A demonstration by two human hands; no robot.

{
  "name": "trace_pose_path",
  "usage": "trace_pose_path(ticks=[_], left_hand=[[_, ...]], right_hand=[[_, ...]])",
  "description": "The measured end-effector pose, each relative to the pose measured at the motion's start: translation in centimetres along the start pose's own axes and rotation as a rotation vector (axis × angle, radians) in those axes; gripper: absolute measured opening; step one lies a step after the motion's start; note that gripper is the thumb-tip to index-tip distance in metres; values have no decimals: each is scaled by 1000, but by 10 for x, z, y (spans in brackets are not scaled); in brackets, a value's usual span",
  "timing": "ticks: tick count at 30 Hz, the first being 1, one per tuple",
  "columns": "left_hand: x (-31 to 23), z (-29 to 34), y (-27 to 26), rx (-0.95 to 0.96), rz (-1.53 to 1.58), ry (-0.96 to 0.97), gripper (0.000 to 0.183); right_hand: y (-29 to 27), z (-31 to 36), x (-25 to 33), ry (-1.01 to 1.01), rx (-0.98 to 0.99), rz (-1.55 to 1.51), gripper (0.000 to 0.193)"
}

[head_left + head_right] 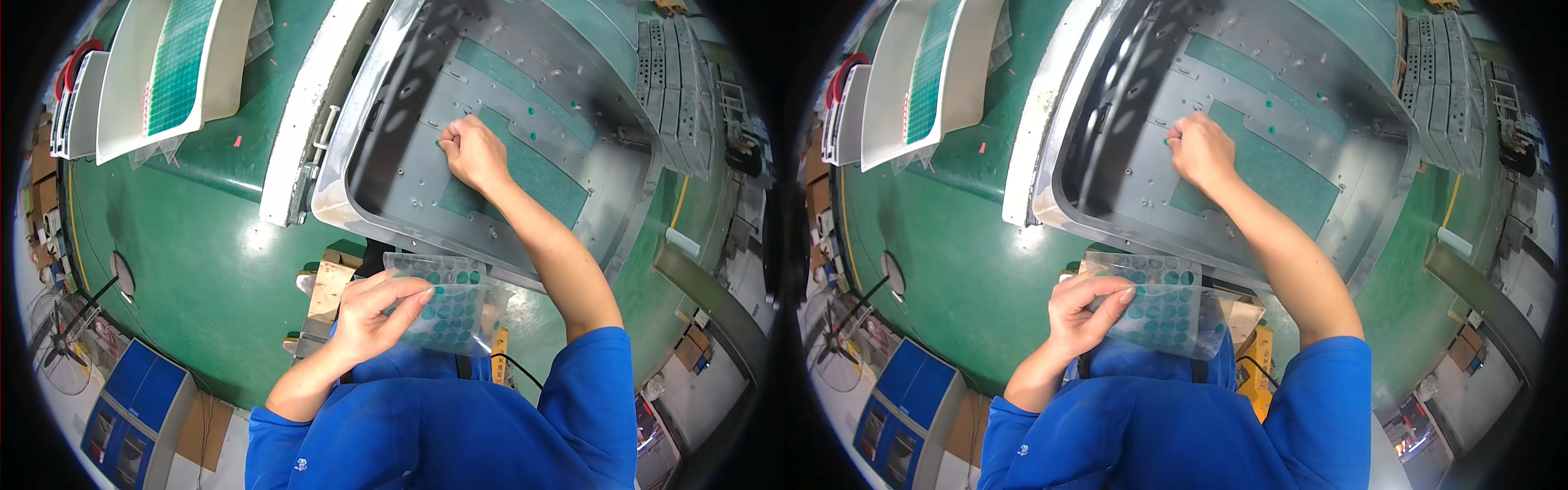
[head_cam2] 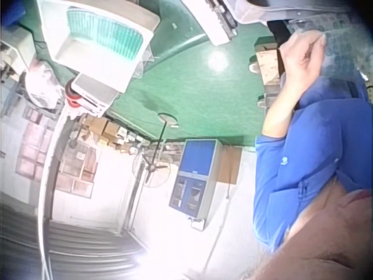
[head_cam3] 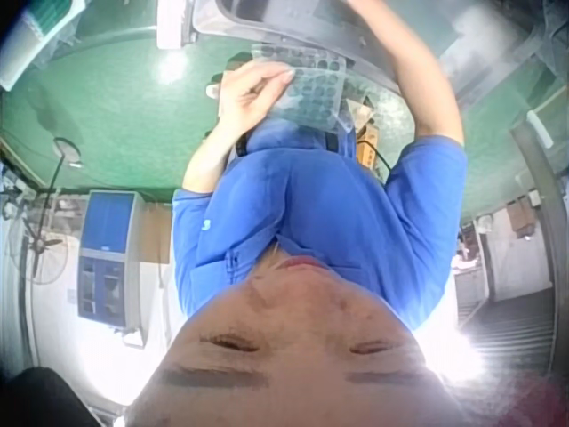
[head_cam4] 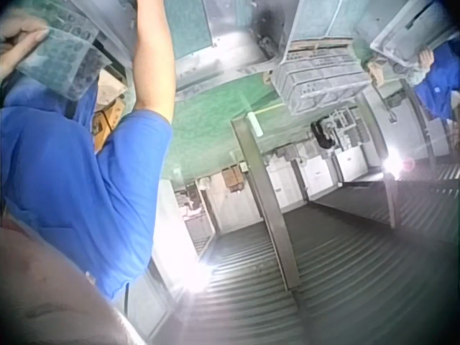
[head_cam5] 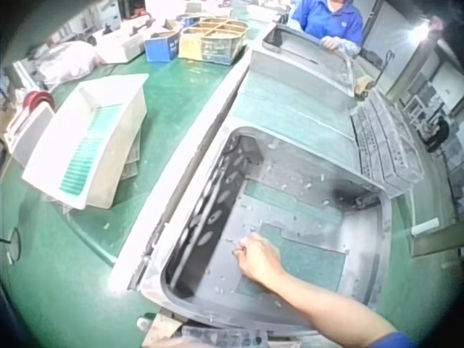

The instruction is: Applying small circular green stickers to specific points inside a metal chassis.

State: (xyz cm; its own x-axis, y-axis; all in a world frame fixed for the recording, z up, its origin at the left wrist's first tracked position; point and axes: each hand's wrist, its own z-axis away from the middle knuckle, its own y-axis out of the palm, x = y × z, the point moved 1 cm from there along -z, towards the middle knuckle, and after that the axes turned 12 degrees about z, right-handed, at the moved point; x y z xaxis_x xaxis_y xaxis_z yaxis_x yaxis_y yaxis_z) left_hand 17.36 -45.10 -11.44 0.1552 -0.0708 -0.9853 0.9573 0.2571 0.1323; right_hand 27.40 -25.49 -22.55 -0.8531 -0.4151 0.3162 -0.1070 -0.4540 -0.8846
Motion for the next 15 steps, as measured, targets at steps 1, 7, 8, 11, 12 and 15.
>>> trace_pose_path(ticks=[1, 7, 8, 11, 12, 15], left_hand=[[1, 0, 0, 5, -7, 22, 8], [0, 2, 3, -9, -9, -34, 7], [0, 3, 3, -10, -11, -35, 7], [2, 6, 5, -27, -6, -27, 7], [2, 7, 7, -30, -7, -26, 7], [2, 9, 9, -36, -16, -35, 6]], right_hand=[[0, 0, 1, 7, 4, 6, 7], [-2, 1, 4, 24, 6, 23, 7], [-2, 1, 5, 28, 8, 28, 7], [-1, 2, 4, 33, -9, 26, 6], [-1, 2, 3, 34, -18, 23, 6], [-1, 2, 1, 49, -22, -33, 4]])
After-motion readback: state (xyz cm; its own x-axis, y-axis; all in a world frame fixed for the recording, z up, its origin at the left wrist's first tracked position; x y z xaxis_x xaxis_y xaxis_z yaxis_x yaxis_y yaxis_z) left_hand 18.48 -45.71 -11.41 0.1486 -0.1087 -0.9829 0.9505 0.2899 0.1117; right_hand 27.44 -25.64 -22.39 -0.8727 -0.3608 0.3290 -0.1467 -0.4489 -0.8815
